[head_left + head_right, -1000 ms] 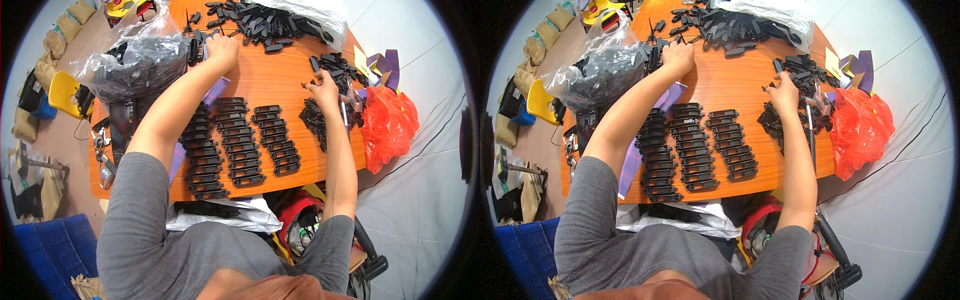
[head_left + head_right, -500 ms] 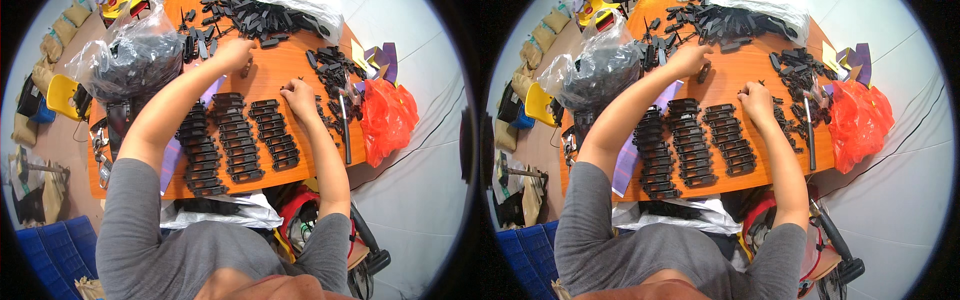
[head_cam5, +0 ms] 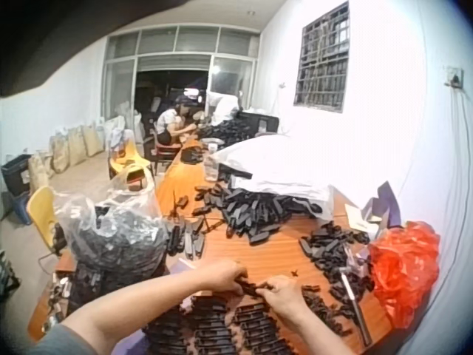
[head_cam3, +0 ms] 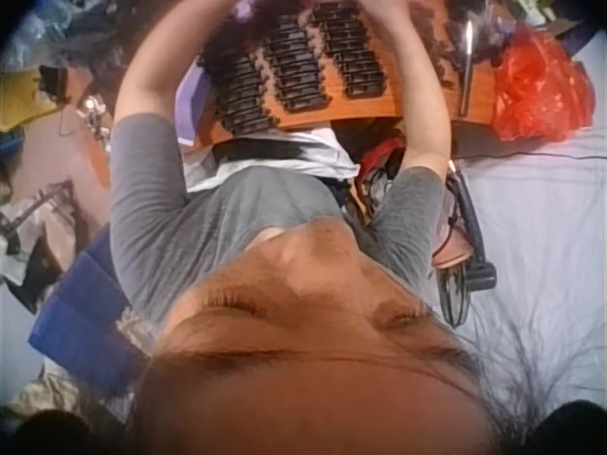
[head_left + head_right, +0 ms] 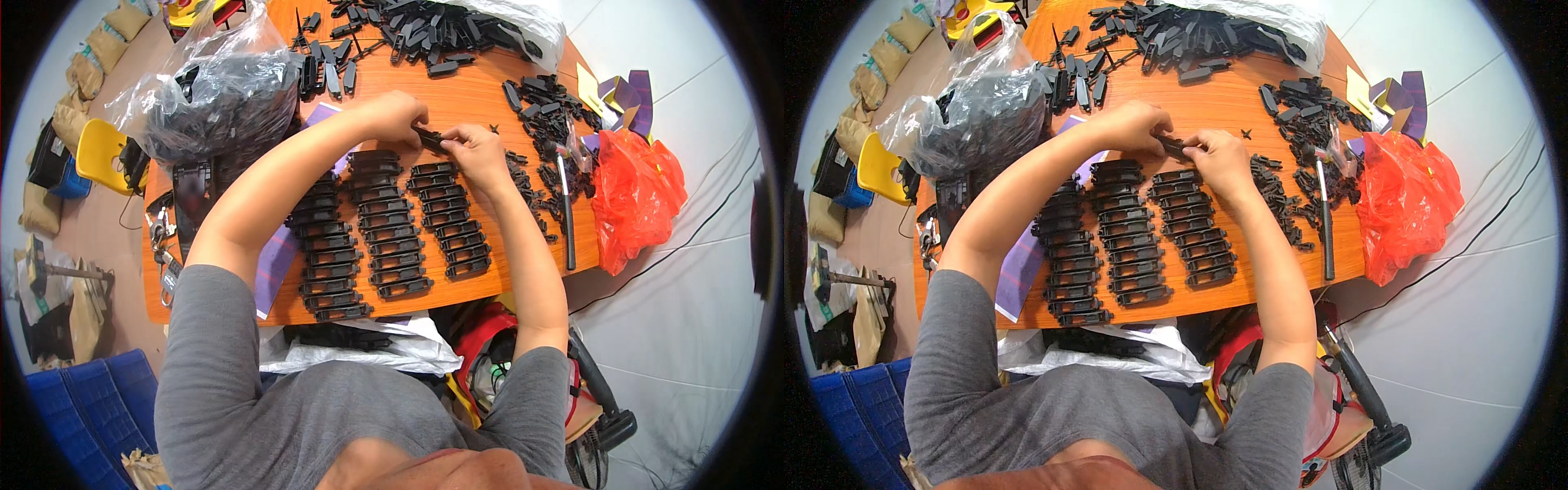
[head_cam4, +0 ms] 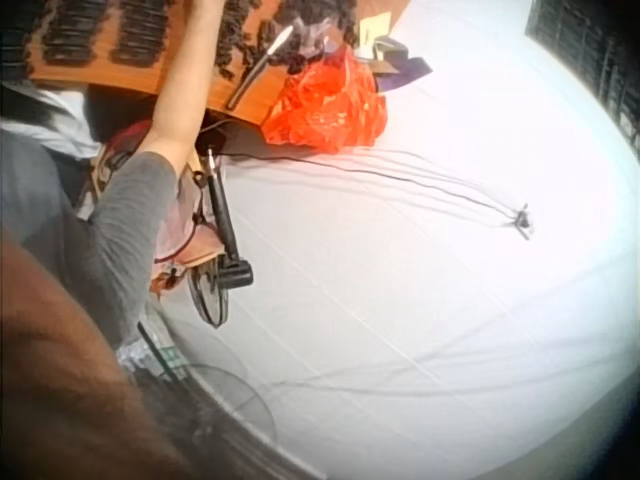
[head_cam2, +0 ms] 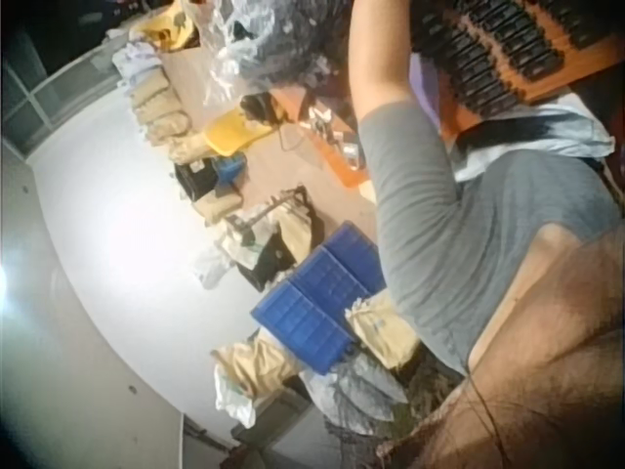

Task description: The person sorts and assembles small black metal or plastic components by hand at a workstation.

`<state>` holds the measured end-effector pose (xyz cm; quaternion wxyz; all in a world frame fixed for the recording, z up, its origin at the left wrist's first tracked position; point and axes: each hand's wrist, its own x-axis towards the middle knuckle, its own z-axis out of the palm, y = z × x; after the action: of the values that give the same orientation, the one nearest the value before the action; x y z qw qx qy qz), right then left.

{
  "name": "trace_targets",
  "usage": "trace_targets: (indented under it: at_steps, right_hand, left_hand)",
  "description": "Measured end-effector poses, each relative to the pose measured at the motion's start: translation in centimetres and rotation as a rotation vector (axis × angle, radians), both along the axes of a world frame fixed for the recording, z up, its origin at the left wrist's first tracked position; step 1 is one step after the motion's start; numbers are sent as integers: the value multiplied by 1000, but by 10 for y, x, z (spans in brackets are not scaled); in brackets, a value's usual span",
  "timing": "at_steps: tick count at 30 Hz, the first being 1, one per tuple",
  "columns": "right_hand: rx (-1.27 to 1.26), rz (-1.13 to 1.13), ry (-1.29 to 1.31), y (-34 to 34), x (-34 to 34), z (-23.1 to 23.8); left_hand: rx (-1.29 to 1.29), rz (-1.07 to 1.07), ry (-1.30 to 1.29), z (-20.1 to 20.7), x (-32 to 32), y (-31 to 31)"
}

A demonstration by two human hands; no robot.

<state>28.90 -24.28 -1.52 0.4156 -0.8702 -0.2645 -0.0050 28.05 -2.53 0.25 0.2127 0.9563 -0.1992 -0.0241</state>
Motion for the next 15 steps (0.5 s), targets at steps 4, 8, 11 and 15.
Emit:
trace_targets:
  at_steps: [4,8,11,15]
  right_hand:
    - [-120,62,-116,3,0,0]
    - [-400,163,-107,7,7,15]
    - [-386,76,-35,20,8,26]
    - [-583,72,-3,32,20,29]
  left_hand:
    - [7,-33,96,8,-2,0]
    - [-17,2,157,9,-5,1]
    - [-13,-2,143,2,-4,2]
    - [11,-8,106,13,-8,-9]
